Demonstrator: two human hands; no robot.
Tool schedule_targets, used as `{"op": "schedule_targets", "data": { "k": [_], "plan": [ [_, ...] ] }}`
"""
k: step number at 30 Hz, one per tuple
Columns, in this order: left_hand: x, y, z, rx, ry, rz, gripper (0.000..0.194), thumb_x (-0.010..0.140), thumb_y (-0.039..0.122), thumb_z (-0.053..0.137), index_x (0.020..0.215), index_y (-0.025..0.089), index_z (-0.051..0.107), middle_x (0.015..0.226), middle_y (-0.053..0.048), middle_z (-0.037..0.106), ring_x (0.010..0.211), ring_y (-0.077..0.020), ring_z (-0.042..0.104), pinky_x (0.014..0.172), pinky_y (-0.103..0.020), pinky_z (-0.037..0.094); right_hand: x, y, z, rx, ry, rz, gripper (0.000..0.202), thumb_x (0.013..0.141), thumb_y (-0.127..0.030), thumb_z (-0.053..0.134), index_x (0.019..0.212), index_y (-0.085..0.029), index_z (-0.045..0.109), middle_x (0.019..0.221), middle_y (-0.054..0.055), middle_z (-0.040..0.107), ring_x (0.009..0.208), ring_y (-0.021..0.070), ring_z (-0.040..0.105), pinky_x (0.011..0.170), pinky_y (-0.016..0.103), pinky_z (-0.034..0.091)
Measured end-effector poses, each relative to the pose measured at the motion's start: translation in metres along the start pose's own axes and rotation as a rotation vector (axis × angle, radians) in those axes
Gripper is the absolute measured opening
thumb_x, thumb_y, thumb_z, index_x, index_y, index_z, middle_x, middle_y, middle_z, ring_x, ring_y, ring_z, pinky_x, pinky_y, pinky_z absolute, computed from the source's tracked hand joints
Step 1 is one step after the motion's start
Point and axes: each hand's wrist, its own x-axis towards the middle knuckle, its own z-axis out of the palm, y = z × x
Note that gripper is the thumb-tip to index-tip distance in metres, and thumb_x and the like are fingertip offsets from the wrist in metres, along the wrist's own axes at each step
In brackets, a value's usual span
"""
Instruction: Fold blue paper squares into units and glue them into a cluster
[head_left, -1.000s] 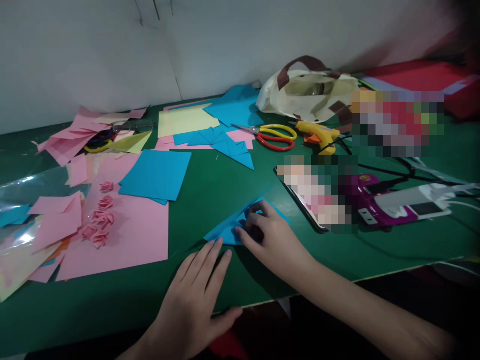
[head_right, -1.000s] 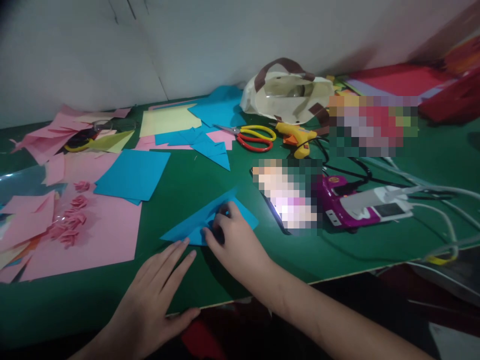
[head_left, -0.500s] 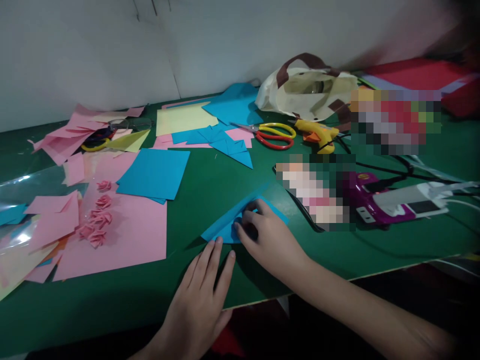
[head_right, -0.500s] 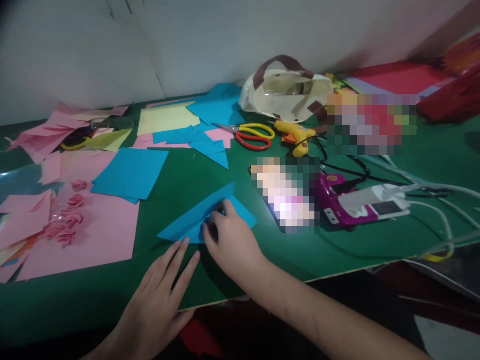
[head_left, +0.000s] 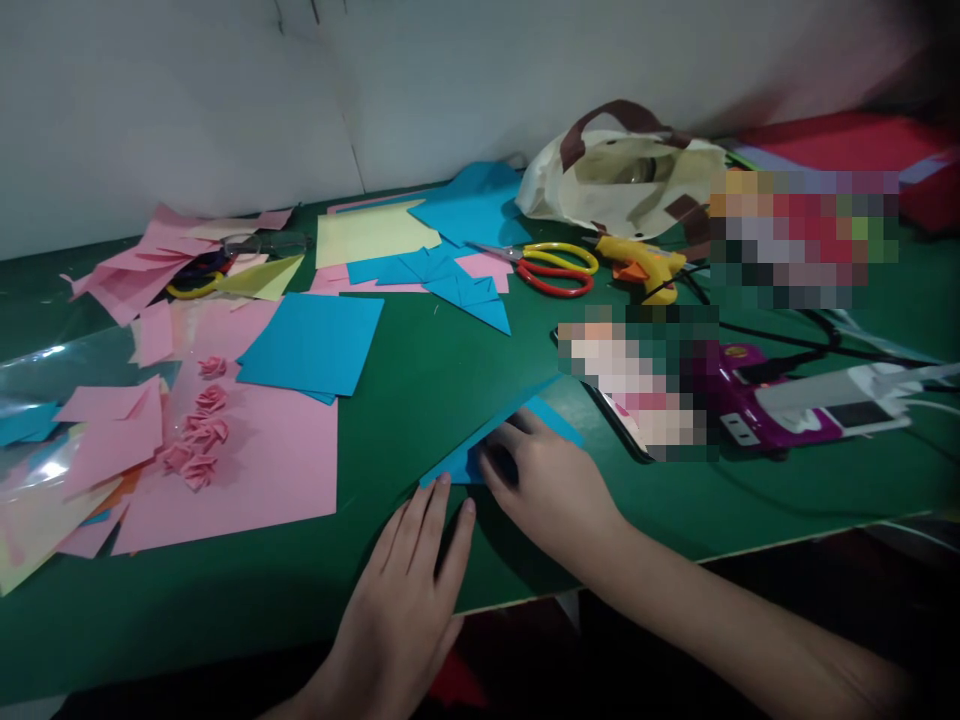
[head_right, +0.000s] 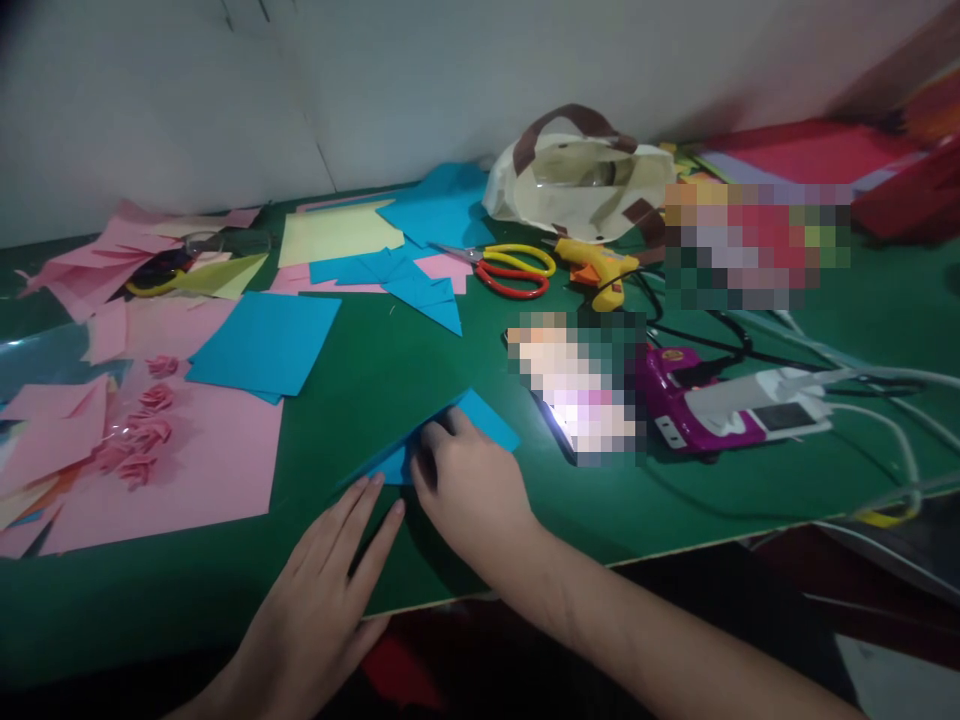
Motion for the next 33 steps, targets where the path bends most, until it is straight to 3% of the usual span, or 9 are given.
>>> {"op": "schedule_targets", "data": {
  "k": [8,17,26,33],
  "plan": [
    [0.004,0.004,-0.001,0.053,0.023,-0.016,0.080,0.057,0.041,0.075,0.126,0.010,0.047,0.131,-0.019,0.051,0.118,-0.0310,0.050,0.091,-0.039,0.041,0.003,0.001,-0.005,0.061,-0.052,0.020,0.025,0.086,-0.027,0.044,0.070,-0.017,0.060,0.079,0.005,0.059,0.056,0.0114,0.047,0.049,0.026,0.024],
    [0.002,0.008,0.001,0.072,0.043,-0.031,0.089,0.052,0.044,0.078,0.128,0.010,0.046,0.131,-0.018,0.052,0.121,-0.0295,0.046,0.097,-0.039,0.035,0.004,0.000,-0.005,0.021,-0.046,0.023,0.026,0.085,-0.027,0.044,0.068,-0.016,0.061,0.076,0.006,0.059,0.054,0.0114,0.046,0.048,0.026,0.024],
    [0.000,0.011,0.006,0.176,0.019,-0.028,0.059,0.073,0.030,0.061,0.127,0.010,0.045,0.129,-0.018,0.053,0.116,-0.0304,0.051,0.089,-0.039,0.042,0.004,0.000,-0.005,0.025,-0.051,0.010,0.025,0.085,-0.025,0.044,0.071,-0.016,0.062,0.078,0.007,0.061,0.055,0.0118,0.048,0.049,0.025,0.025],
    [-0.001,0.009,0.004,0.122,0.059,-0.042,0.054,0.074,0.023,0.058,0.126,0.011,0.047,0.127,-0.015,0.055,0.115,-0.0263,0.051,0.089,-0.036,0.044,0.003,0.002,-0.005,0.051,-0.040,-0.019,0.025,0.085,-0.025,0.044,0.071,-0.015,0.062,0.077,0.007,0.060,0.055,0.0129,0.050,0.049,0.026,0.028]
  ]
}}
